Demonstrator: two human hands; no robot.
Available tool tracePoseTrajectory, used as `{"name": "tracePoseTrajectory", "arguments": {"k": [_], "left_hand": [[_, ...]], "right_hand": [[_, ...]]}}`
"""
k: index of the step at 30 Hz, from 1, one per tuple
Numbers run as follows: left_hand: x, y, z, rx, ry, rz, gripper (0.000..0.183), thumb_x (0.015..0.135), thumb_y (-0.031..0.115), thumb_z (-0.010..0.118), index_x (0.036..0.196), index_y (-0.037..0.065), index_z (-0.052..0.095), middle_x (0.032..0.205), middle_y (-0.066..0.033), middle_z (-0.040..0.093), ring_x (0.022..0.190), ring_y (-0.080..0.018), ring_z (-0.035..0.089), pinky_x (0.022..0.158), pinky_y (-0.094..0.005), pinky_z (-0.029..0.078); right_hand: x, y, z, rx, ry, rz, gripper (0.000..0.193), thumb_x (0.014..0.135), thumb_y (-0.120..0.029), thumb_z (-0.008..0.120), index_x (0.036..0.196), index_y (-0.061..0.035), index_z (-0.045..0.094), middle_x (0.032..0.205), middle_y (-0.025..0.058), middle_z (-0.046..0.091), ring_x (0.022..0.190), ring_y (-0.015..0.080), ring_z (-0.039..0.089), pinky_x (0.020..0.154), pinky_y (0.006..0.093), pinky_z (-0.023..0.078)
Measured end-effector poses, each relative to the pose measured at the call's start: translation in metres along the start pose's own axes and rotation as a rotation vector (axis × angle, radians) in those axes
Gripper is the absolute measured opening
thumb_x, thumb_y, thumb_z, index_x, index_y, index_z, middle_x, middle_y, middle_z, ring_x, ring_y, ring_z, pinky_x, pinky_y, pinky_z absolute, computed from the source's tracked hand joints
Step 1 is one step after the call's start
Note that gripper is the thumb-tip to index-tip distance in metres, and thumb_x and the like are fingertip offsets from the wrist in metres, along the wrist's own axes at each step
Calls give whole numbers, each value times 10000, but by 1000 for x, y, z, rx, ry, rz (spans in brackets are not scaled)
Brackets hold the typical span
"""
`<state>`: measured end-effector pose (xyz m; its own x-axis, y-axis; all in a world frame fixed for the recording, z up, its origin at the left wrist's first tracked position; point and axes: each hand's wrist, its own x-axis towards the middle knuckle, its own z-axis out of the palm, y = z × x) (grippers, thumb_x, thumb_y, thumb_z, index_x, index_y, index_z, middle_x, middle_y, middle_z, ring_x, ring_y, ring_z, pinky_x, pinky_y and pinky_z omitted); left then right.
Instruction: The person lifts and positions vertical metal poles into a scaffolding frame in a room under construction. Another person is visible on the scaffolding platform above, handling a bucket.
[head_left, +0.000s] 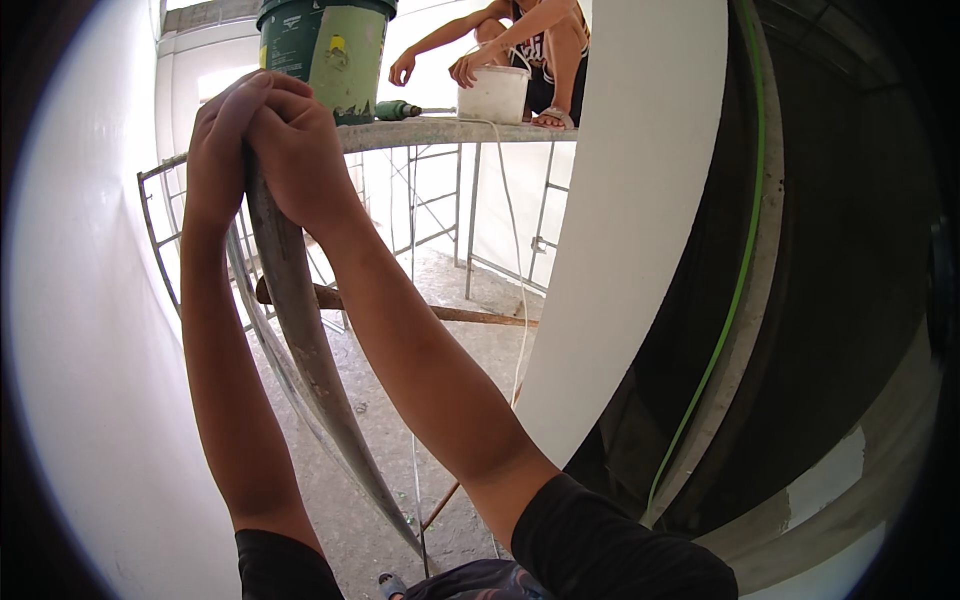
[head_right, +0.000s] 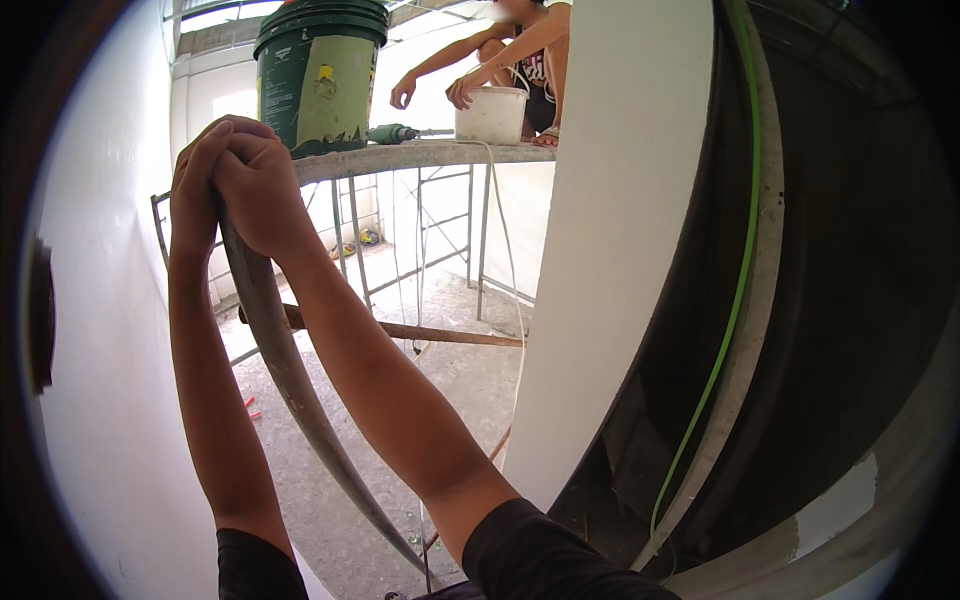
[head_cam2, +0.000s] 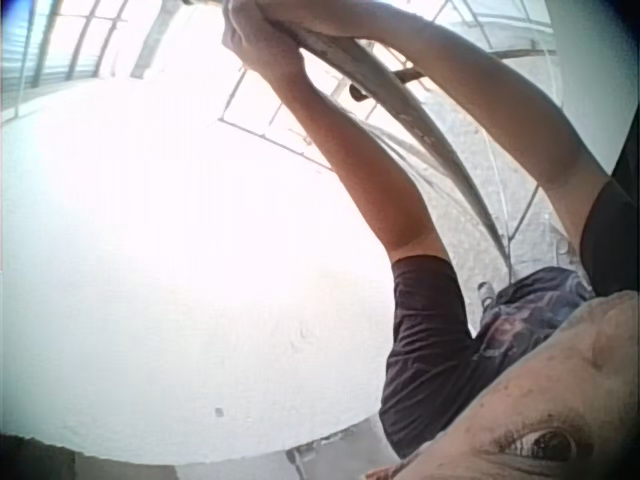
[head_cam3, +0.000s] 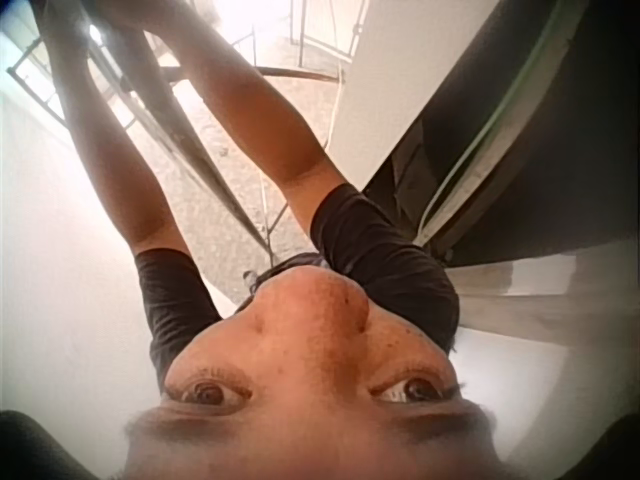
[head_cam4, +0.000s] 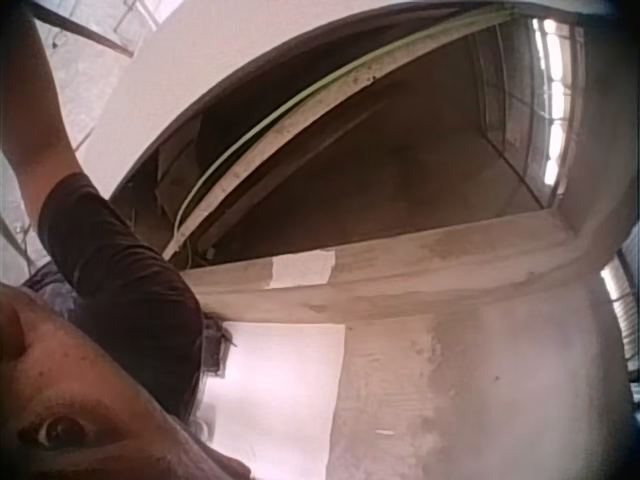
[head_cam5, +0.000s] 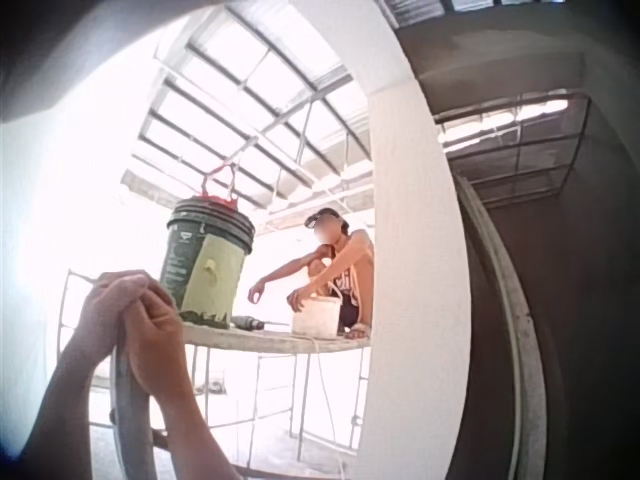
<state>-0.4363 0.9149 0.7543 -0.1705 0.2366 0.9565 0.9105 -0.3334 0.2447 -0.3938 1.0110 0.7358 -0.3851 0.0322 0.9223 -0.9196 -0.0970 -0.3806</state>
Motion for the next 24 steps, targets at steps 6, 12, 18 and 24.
{"name": "tracePoseTrajectory", "arguments": {"k": [6,12,18,24], "left_hand": [[0,2,-1,-10,-28,14,406,976,265,396,971,-21,685,902,-102,673,847,-174,625,842,-277,467],[-1,3,2,-13,10,16,418,967,296,419,975,-14,698,893,-102,681,848,-169,626,844,-286,468],[0,-1,1,-31,5,11,415,963,293,421,974,-10,705,920,-101,686,864,-177,627,856,-287,465],[1,-2,0,-21,10,17,410,965,307,435,981,2,709,916,-99,689,859,-171,628,855,-278,464]], "right_hand": [[-1,-4,3,7,26,-16,219,911,-129,547,825,21,681,736,37,633,701,76,583,636,242,470],[0,2,-4,-47,-18,-8,244,959,-204,565,939,-4,703,795,-15,641,744,34,567,657,207,454],[-1,-4,0,-32,27,-1,223,917,-139,543,845,20,680,741,36,630,704,80,580,638,245,474],[-2,-6,1,-19,15,7,226,920,-143,542,862,13,696,763,41,651,713,86,590,649,248,482]]}}
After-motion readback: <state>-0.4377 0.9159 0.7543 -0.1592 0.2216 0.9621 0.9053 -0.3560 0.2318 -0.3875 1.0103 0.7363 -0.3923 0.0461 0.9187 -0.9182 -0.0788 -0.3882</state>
